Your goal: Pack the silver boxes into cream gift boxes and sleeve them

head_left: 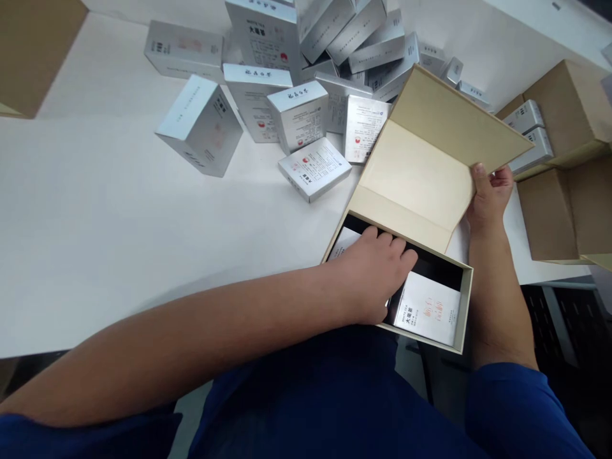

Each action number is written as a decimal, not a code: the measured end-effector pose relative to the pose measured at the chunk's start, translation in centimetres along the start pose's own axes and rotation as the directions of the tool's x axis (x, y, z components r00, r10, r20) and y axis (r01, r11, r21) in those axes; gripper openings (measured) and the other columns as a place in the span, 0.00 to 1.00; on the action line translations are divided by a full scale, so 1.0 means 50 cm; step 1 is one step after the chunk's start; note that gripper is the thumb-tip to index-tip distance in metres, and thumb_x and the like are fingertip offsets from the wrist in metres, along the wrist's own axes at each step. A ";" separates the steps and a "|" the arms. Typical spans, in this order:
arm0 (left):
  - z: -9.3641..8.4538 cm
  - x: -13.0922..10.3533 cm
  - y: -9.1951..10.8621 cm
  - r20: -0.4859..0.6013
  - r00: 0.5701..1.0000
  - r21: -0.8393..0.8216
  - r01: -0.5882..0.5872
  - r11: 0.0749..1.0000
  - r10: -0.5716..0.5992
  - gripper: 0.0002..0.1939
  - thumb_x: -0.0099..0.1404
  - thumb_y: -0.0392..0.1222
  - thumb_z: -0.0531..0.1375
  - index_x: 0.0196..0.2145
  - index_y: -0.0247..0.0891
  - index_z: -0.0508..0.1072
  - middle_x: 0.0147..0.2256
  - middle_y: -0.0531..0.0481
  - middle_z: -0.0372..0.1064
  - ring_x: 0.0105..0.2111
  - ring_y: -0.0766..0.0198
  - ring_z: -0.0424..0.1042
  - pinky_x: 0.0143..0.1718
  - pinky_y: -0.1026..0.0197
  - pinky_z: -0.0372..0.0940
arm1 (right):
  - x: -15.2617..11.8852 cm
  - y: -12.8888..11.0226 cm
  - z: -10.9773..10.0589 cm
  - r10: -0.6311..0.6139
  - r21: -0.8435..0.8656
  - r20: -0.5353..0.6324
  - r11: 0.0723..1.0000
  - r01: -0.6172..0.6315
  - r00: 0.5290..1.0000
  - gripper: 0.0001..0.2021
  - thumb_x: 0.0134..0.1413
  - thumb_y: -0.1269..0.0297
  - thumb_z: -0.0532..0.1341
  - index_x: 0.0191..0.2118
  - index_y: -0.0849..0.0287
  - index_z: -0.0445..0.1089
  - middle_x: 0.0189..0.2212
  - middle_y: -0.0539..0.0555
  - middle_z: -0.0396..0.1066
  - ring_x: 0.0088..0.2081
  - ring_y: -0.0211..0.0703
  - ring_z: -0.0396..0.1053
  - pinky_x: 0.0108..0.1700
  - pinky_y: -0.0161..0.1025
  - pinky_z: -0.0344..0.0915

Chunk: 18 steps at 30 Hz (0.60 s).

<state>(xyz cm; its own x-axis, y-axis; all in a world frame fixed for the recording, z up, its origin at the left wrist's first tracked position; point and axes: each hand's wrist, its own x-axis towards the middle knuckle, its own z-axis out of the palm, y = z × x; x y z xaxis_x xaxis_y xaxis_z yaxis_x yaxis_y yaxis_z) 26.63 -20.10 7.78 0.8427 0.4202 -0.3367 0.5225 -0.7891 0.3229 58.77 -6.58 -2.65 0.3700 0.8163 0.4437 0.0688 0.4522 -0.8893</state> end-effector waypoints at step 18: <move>-0.020 -0.001 -0.041 0.005 1.000 -0.077 -0.024 0.997 0.025 0.50 0.57 0.64 0.77 0.69 0.38 0.66 0.62 0.35 0.72 0.59 0.42 0.70 0.61 0.45 0.61 | 0.023 -0.042 -0.024 -0.084 -0.003 -0.190 0.996 0.084 0.978 0.06 0.59 0.73 0.69 0.37 0.57 0.73 0.40 0.49 0.77 0.47 0.40 0.79 0.65 0.48 0.73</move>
<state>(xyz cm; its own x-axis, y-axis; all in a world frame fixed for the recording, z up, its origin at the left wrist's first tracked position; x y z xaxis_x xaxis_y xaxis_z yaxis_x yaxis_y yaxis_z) 25.66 -18.05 8.01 0.8547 0.3982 -0.3329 0.5102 -0.7623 0.3982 60.17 -7.02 -0.39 0.5323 0.6923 0.4872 0.1030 0.5183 -0.8490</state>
